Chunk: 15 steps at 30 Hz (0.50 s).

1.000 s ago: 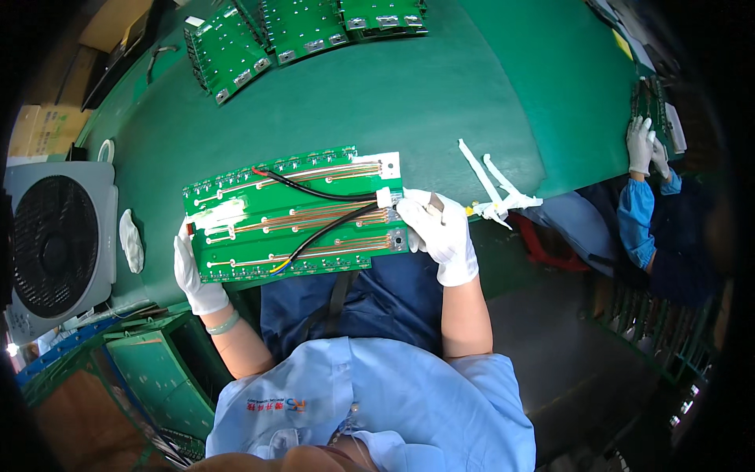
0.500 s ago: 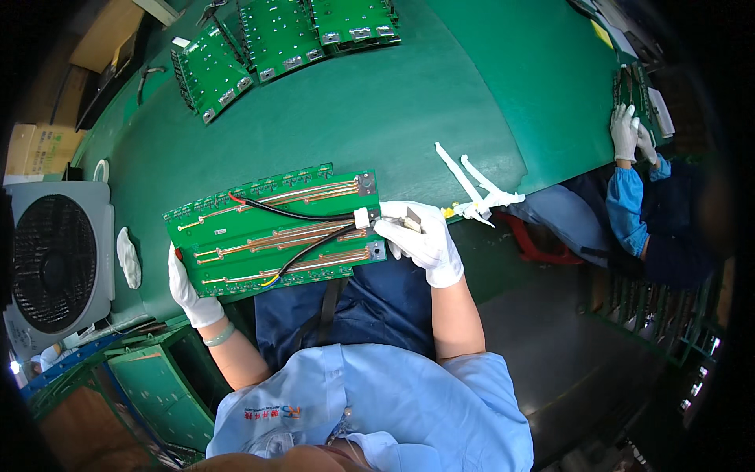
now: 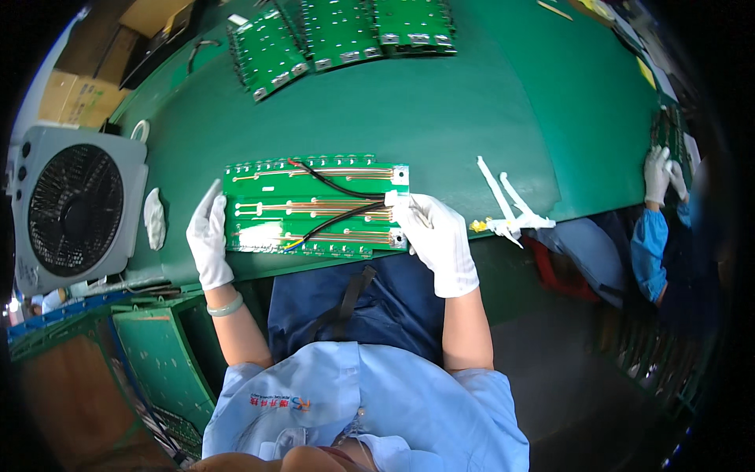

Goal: Assemble electronic components and wire connectors onto printed circuit boards.

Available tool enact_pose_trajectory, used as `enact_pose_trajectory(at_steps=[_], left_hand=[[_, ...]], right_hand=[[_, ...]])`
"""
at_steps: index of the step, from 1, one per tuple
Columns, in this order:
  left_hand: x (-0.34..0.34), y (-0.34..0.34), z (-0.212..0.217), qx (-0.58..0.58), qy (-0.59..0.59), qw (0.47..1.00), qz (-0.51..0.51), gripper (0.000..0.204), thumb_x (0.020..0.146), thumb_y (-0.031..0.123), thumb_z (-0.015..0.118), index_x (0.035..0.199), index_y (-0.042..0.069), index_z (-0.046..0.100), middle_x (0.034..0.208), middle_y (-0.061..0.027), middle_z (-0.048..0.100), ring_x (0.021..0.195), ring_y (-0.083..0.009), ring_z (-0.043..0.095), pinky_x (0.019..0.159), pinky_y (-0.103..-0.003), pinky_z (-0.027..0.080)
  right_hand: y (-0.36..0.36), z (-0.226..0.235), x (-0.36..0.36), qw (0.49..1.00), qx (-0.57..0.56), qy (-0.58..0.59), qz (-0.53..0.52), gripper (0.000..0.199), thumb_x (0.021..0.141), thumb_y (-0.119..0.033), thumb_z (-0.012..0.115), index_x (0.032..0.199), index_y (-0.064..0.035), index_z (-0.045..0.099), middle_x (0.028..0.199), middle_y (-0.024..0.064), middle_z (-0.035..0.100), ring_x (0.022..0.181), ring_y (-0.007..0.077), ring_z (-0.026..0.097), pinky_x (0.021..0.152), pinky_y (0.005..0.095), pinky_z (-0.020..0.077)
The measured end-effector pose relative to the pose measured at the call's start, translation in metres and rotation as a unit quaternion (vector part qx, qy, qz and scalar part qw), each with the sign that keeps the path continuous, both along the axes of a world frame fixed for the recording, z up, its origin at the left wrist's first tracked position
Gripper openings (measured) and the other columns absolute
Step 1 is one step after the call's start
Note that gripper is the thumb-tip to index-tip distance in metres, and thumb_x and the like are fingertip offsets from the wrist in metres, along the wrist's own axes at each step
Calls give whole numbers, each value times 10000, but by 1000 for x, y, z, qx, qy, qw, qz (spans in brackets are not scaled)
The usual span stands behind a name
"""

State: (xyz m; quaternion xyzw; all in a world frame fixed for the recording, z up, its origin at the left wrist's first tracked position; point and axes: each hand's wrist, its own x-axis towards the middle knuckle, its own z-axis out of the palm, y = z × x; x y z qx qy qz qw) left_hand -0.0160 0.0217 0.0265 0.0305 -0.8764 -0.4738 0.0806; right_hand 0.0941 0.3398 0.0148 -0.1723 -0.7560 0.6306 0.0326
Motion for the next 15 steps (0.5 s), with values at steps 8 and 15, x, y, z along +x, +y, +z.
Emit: enact_pose_trajectory(at_steps=[8,15], left_hand=[[32,108,47,-126,168,925,-316,407,739,90,734,1133,50,641,1116,-114,660,1039,-268,622,932,-359,464],[21,147,33,-250,192,864,-393,232,710,167,719,914,81,647,873,-82,664,838,-280,620,753,-382,487]], right_hand=[[0,14,-8,996,11,-82,22,221,888,-200,657,934,14,634,664,29,598,451,56,500,417,243,404],[0,12,-11,995,-26,-83,38,270,897,-250,640,907,20,621,607,14,551,448,51,480,413,227,380]])
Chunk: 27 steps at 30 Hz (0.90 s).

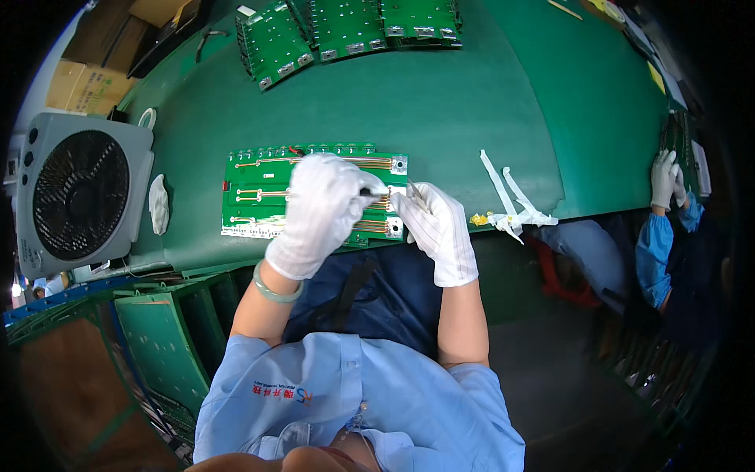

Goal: Assemble electronic components and wire connectors onto printed circuit boards.

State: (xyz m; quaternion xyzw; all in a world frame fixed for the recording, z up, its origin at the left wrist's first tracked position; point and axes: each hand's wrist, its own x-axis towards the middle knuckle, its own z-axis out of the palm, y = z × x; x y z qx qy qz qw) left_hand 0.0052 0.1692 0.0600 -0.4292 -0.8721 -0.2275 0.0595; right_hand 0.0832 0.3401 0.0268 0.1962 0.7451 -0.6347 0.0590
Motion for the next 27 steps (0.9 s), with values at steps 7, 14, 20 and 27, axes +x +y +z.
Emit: enact_pose_trajectory(at_steps=[7,14,20,27], left_hand=[[-2,-73,24,472,-89,817,319,119,846,51,694,895,-26,618,886,-86,672,744,-115,610,687,-233,490],[-9,-153,-32,454,-158,788,384,197,863,80,688,938,-73,590,947,-136,666,809,-119,604,780,-235,491],[-16,-156,-39,532,-226,746,330,282,848,143,696,955,-105,614,1112,-208,624,913,-144,602,863,-260,464],[-17,-163,-38,497,-210,767,347,209,857,130,671,900,-71,635,1077,-200,640,934,-164,610,857,-263,470]], right_hand=[[3,2,3,999,-50,-13,-15,292,902,-284,633,932,6,620,630,-4,557,451,35,457,408,205,360],[5,-5,4,999,-32,-21,-14,360,867,-331,677,984,5,620,611,-7,543,404,31,418,359,190,298],[5,-7,-1,998,-30,-46,-19,356,865,-307,685,1006,13,619,626,-2,559,402,34,429,360,187,308],[3,-2,-3,998,-36,-54,-23,331,870,-296,678,966,14,617,619,-2,553,399,34,430,356,189,308]])
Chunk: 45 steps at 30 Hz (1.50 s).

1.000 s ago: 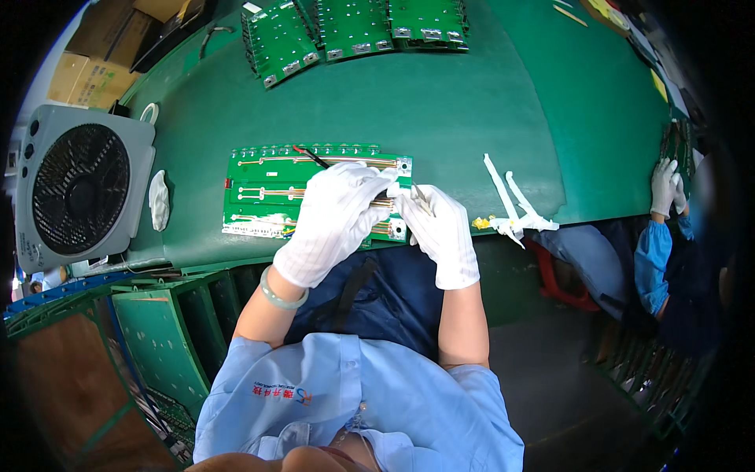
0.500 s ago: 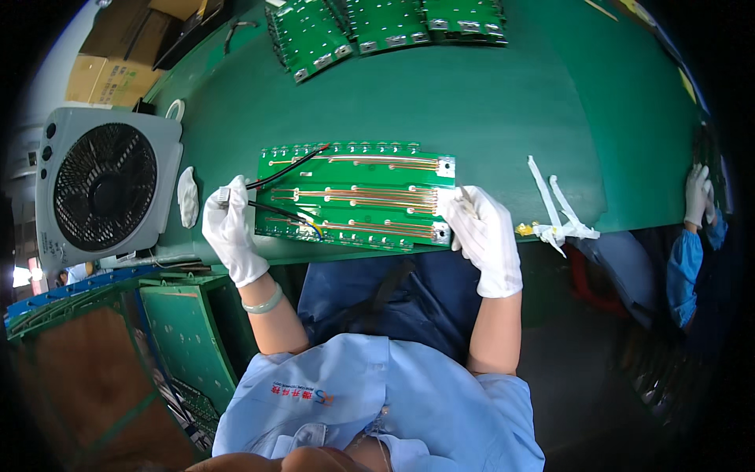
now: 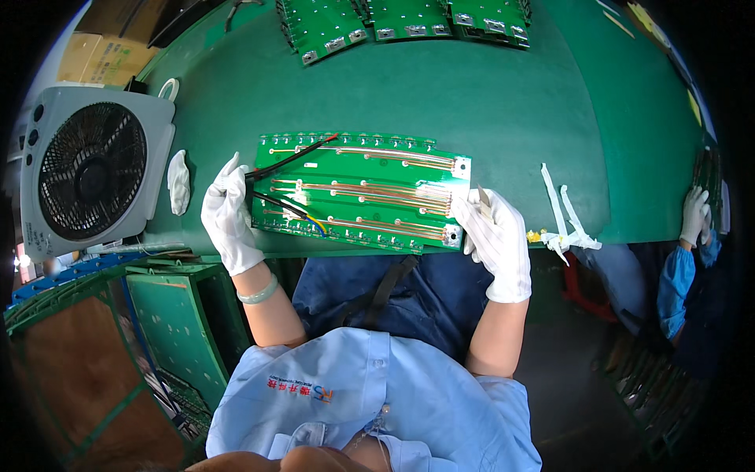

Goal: Assemble electronic components and wire connectors onto printed circuit boards.

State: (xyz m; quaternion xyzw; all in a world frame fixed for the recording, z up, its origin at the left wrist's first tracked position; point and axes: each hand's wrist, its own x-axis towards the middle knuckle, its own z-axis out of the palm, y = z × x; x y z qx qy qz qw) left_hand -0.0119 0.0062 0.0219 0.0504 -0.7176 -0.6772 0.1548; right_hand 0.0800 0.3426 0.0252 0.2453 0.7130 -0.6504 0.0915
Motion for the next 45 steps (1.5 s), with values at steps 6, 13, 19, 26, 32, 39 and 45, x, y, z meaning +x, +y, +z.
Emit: enact_pose_trajectory(at_steps=[6,13,19,26,32,39,45], left_hand=[[8,16,22,-94,25,994,53,145,869,112,668,853,-29,642,893,-103,668,737,-95,570,629,-201,450],[17,43,58,-89,-35,993,69,197,894,127,648,984,-48,647,807,-59,650,637,-67,567,525,-182,416],[31,111,68,-89,111,965,-219,163,842,27,641,1004,13,661,947,-97,705,769,-165,656,672,-294,520],[47,143,32,-305,177,859,-371,263,816,126,653,1057,22,653,1041,-152,667,945,-302,647,799,-354,523],[40,54,61,58,12,995,-86,221,910,84,607,1085,-45,646,1052,-130,681,881,-149,634,784,-264,504],[11,-21,-7,-29,-169,974,-146,365,937,280,600,1128,-28,642,969,-12,653,846,-76,565,765,-223,458],[23,-21,-18,205,-148,951,-176,368,907,202,638,1140,-81,610,1060,-76,656,927,-114,600,820,-248,478]], right_hand=[[1,-4,3,1000,-5,1,-8,341,854,-324,692,911,1,608,616,0,552,393,36,432,348,188,309],[3,-2,0,1000,-9,-13,9,277,873,-242,678,985,3,611,620,-12,538,424,32,455,369,188,335],[4,1,0,1000,6,-13,-6,268,863,-263,690,918,-15,606,594,-8,535,409,42,454,362,197,337],[0,-1,0,1000,5,10,3,280,865,-250,667,963,10,629,576,12,549,398,56,456,359,197,331],[7,-3,5,999,-22,36,10,342,890,-290,642,986,38,630,542,22,553,353,65,430,341,207,298],[-17,0,13,995,-76,62,-35,260,870,-243,671,1017,-40,602,648,-5,561,377,58,445,339,197,317],[-15,-15,32,979,-98,141,-111,154,862,-125,656,963,-44,573,625,6,527,422,69,463,367,200,358]])
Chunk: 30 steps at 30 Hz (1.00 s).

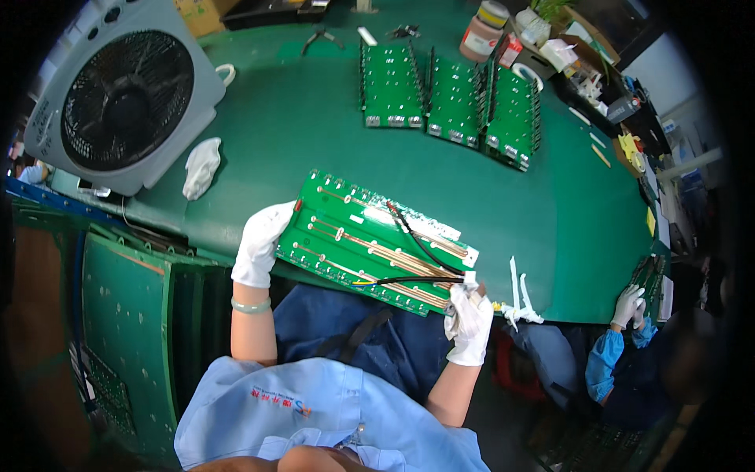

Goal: Assemble electronic components and wire connectors onto printed circuit boards.

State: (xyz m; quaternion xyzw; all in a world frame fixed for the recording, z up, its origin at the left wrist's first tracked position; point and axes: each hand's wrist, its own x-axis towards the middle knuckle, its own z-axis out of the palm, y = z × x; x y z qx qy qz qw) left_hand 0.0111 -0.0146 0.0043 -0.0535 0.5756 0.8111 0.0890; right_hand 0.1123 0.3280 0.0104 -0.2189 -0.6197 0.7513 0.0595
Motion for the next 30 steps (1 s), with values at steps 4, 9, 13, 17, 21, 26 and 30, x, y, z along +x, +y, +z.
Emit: enact_pose_trajectory(at_steps=[4,9,13,17,21,26,30], left_hand=[[4,4,-8,110,8,994,-25,423,925,218,605,1206,-95,563,1086,-105,647,921,-120,610,801,-244,486],[10,7,-12,96,19,994,-41,538,912,327,610,1231,-101,545,1016,-85,663,825,-94,600,706,-205,462],[13,12,-5,90,16,995,-39,548,902,336,615,1227,-101,550,986,-78,666,797,-88,593,693,-199,453],[18,13,1,71,11,997,-21,511,897,295,620,1214,-101,560,994,-83,666,810,-94,598,705,-207,459],[19,14,1,76,1,997,-13,495,894,276,624,1207,-103,563,1033,-104,662,857,-117,613,744,-225,477],[18,14,6,92,5,995,-27,481,894,255,625,1204,-107,562,1060,-121,657,892,-142,623,781,-246,490],[17,16,4,66,7,998,2,457,890,221,631,1201,-108,564,1068,-126,655,914,-157,628,802,-261,496]], right_hand=[[1,12,16,1000,-12,3,-4,147,891,-122,611,905,20,578,603,21,516,403,72,438,354,204,318],[14,2,41,1000,-7,-12,-18,162,859,-91,631,925,54,601,650,61,574,460,121,512,403,223,366],[32,-32,59,876,464,92,89,165,878,-69,564,992,49,580,727,86,588,500,143,507,410,240,365],[42,-59,72,831,514,190,96,214,953,-105,483,1077,66,521,834,97,592,530,97,510,416,217,389],[13,-30,65,994,66,91,13,257,954,-78,477,1154,78,516,1014,154,605,692,142,588,543,231,468],[23,-45,73,997,11,61,36,323,901,-2,519,1220,-33,561,1197,222,552,889,250,605,679,304,507],[18,-54,73,996,81,43,21,370,837,21,581,1200,-48,586,1190,249,557,895,296,612,709,348,513]])
